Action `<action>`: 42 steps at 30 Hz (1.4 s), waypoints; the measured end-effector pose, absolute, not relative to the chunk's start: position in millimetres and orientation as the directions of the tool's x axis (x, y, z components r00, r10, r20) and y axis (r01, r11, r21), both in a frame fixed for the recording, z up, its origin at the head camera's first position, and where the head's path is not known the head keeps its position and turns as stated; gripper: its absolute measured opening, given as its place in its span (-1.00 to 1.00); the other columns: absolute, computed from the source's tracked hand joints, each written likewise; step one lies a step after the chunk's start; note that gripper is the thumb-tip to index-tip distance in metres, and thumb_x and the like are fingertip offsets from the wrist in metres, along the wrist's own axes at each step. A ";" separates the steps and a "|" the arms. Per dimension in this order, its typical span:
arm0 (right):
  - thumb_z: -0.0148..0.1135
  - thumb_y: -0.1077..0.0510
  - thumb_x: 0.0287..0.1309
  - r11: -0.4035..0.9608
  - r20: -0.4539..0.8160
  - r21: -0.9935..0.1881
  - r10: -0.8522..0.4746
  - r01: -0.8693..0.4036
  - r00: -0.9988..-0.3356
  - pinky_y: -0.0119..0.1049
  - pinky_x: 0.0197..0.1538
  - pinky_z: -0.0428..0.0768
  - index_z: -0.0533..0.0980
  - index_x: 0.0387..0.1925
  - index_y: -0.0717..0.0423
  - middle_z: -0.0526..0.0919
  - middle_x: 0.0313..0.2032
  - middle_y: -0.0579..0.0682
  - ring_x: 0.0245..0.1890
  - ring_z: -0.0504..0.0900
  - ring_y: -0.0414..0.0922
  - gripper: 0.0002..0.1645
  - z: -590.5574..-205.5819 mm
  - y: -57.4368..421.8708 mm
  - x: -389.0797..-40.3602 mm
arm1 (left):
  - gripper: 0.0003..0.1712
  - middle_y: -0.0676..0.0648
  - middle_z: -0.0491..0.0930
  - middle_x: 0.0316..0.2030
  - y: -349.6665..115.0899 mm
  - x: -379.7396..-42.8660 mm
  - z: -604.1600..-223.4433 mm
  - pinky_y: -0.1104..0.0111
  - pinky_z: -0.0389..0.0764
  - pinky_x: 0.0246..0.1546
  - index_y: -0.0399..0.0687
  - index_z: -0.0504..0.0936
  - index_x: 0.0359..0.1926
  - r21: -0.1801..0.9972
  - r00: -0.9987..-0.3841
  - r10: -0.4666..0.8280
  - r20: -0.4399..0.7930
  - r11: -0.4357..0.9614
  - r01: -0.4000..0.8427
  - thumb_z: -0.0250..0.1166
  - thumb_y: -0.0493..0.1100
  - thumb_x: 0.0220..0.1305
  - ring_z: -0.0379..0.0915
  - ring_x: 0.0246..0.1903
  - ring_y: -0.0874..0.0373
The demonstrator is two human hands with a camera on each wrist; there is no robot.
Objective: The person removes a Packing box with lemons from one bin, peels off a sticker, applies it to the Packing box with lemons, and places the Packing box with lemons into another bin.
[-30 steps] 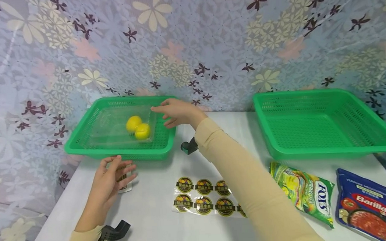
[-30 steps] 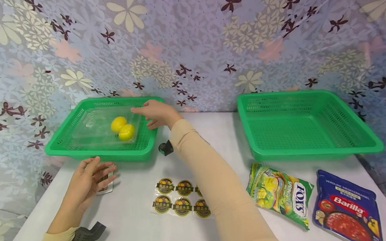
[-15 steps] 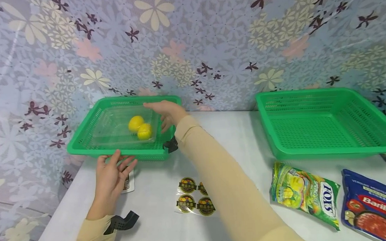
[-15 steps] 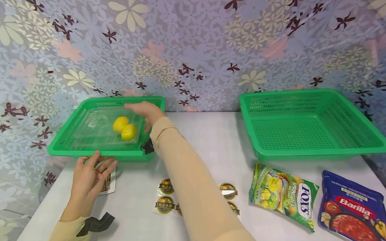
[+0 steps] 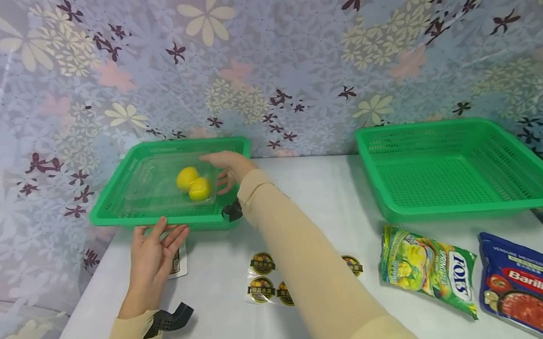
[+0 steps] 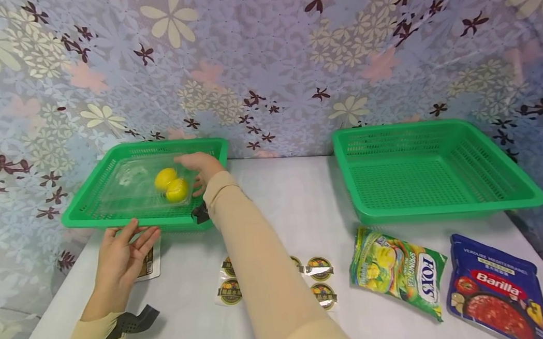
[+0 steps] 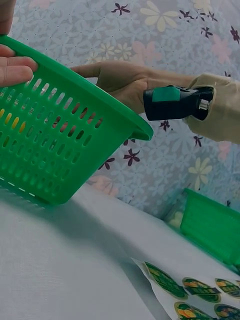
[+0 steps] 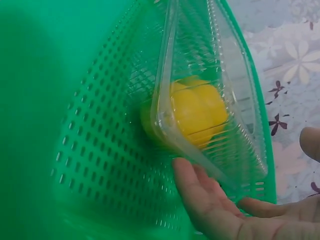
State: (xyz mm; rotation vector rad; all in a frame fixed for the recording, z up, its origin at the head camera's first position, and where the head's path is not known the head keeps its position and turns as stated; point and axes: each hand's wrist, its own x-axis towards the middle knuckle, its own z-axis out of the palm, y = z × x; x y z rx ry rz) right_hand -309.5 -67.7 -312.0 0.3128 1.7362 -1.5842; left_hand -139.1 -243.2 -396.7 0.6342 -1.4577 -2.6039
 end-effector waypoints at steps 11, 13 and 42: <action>0.20 -0.10 0.58 0.184 -0.655 -0.753 -0.302 0.631 -0.693 0.06 0.35 0.71 0.07 0.71 -0.08 0.42 0.17 0.20 -0.03 0.52 0.05 -0.13 -321.5 -73.8 -309.2 | -0.77 -0.07 0.47 -0.16 -242.3 -138.3 -398.2 0.33 0.84 0.02 0.04 0.22 0.05 0.847 -0.914 -0.292 -0.282 -0.523 -0.094 0.15 -0.14 0.65 0.83 -0.22 0.09; 0.23 -0.11 0.57 0.201 -0.659 -0.751 -0.298 0.629 -0.691 -0.02 0.25 0.74 0.14 0.68 -0.08 0.37 -0.08 0.10 -0.26 0.42 -0.03 -0.16 -320.8 -74.0 -309.4 | -0.77 -0.07 0.48 -0.17 -241.4 -138.7 -397.9 0.32 0.85 0.01 0.04 0.23 0.06 0.845 -0.913 -0.293 -0.285 -0.527 -0.094 0.16 -0.14 0.65 0.84 -0.23 0.09; -0.10 -0.02 0.73 0.321 -0.542 -0.839 -0.419 0.440 -0.728 -0.28 -0.43 0.34 0.35 0.61 -0.14 0.25 -0.60 -0.02 -0.62 0.15 -0.14 -0.44 -321.2 -67.9 -308.3 | -0.76 -0.04 0.49 -0.25 -241.1 -137.9 -399.9 0.31 0.86 -0.03 0.04 0.23 0.02 0.845 -0.918 -0.290 -0.269 -0.529 -0.081 0.17 -0.15 0.64 0.83 -0.30 0.09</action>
